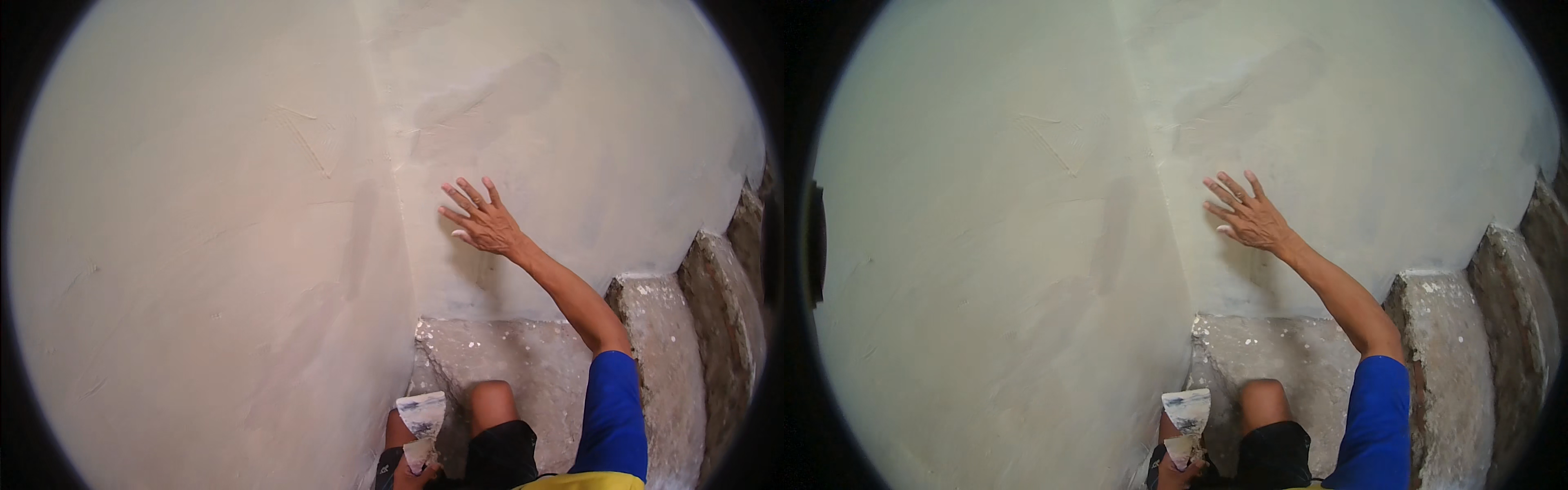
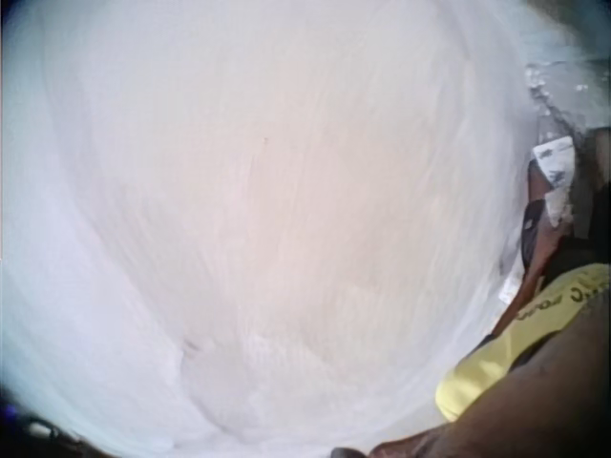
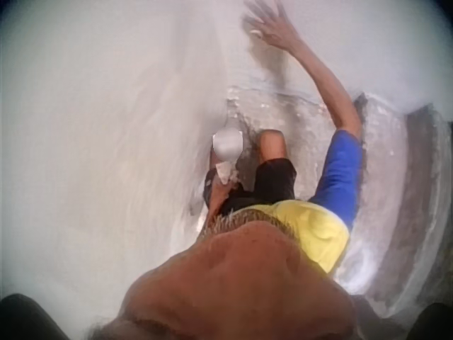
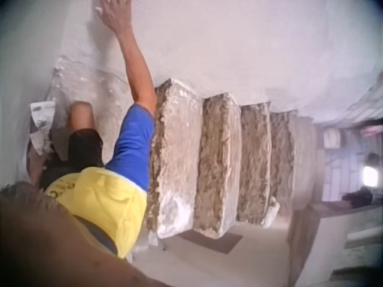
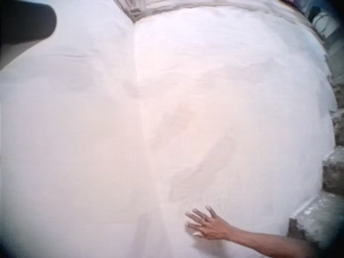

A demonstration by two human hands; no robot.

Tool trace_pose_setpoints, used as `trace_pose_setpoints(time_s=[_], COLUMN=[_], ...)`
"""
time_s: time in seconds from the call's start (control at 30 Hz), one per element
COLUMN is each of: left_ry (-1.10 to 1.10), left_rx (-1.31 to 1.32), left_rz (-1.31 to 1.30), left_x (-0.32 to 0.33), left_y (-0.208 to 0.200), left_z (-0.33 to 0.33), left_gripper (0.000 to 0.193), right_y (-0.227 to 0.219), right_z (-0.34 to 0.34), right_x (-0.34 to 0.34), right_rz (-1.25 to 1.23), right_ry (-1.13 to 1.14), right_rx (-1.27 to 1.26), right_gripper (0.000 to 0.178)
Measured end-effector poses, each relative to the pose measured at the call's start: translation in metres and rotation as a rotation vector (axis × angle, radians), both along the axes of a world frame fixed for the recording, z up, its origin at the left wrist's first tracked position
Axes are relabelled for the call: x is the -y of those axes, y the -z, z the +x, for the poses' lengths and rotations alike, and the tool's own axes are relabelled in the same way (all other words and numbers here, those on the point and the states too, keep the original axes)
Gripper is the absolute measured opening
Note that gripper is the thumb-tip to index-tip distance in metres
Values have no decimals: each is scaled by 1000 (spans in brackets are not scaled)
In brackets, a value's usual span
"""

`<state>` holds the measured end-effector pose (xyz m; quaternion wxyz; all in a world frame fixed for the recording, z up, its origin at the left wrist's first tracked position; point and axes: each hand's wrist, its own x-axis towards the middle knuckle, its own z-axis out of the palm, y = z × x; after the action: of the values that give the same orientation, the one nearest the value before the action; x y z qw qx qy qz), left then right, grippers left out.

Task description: The person applies white plaster to a corner wall and staircase edge using a putty knife and their hand, smoothing it over the surface.

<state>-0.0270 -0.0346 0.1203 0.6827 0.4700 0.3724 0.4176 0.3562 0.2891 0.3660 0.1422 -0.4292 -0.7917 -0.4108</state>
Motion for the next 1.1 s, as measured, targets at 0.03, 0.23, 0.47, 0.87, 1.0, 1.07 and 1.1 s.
trace_pose_setpoints(time_s=[0.03, 0.23, 0.47, 0.87, 1.0, 1.07, 1.1], left_ry=[-5, -19, -25, 32, -26, -26, -21], left_rx=[5, -50, -40, -160, -91, -132, -157], left_rz=[-3, -82, -59, -87, -49, -29, -13], left_x=[1, 7, 11, 5, 2, 3, 4], left_y=[0, 11, 12, -1, -10, -2, 2], left_z=[1, -3, -10, -12, -7, -14, -14], left_gripper=[34, 33, 34, 32, 32, 32, 33], right_y=[-12, -91, -24, -51, -60, -89, -99], right_z=[-8, -25, -47, -67, -59, -47, -40], right_x=[2, -22, -34, -46, -33, -27, -24], right_rz=[84, 380, 93, 163, 206, 337, 464], right_ry=[7, 207, 17, 40, 4, 128, 253], right_rx=[-12, -295, 46, -79, -153, -268, -364], right_gripper=[76, 81, 82, 76, 77, 78, 80])
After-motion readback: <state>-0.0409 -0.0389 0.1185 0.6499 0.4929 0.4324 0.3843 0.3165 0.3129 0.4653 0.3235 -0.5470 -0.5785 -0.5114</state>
